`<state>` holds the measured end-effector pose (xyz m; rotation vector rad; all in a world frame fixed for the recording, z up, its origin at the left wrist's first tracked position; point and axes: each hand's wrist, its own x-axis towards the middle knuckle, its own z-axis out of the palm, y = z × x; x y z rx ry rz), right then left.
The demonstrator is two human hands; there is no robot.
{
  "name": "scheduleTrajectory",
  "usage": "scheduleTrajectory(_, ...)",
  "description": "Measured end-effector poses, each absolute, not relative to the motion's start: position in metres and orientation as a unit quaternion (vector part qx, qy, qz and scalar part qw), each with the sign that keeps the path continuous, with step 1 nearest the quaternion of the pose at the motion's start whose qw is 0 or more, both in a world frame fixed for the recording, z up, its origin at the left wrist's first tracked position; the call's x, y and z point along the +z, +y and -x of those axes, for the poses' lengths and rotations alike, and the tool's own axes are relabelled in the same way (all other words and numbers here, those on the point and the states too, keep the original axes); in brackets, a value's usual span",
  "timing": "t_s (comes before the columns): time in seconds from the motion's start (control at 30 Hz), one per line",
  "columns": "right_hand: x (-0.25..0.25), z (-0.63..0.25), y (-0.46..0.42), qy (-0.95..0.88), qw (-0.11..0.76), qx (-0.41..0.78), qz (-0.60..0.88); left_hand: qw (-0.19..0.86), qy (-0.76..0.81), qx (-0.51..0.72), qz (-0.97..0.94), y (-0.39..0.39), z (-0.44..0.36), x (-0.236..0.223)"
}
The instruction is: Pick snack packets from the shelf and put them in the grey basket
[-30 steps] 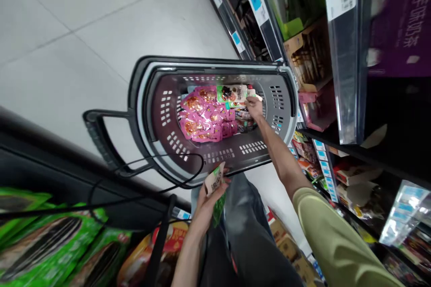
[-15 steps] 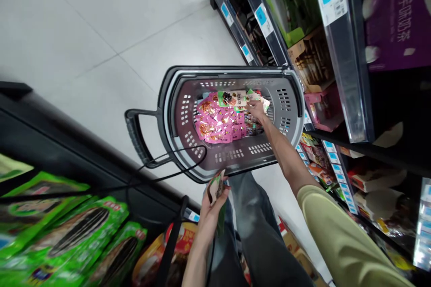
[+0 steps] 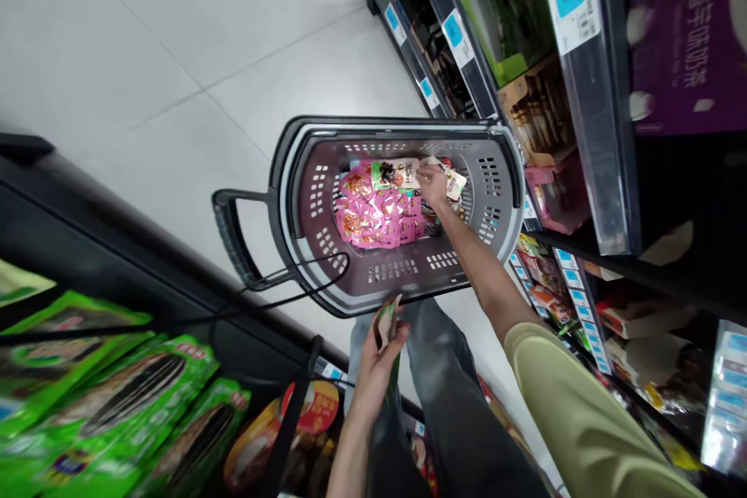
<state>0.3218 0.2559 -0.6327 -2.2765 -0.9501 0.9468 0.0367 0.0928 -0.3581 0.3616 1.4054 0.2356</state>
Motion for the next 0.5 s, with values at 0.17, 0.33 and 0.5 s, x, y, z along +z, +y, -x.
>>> scheduleTrajectory(0.17,-0.545,-0.31,0.215,-0.171,0.352,0.355,0.849,0.744,0.628,0.108,-0.198,0.111,-0.048,-0.312)
scheduleTrajectory(0.33,-0.392,-0.289,0.148,-0.112,0.406,0.348,0.837,0.746,0.625,0.099,-0.21,0.123,-0.056,-0.245)
scheduleTrajectory(0.5,-0.233,-0.274,0.076,-0.006,0.49,0.371,0.789,0.756,0.625,0.117,-0.158,0.13,-0.063,-0.168)
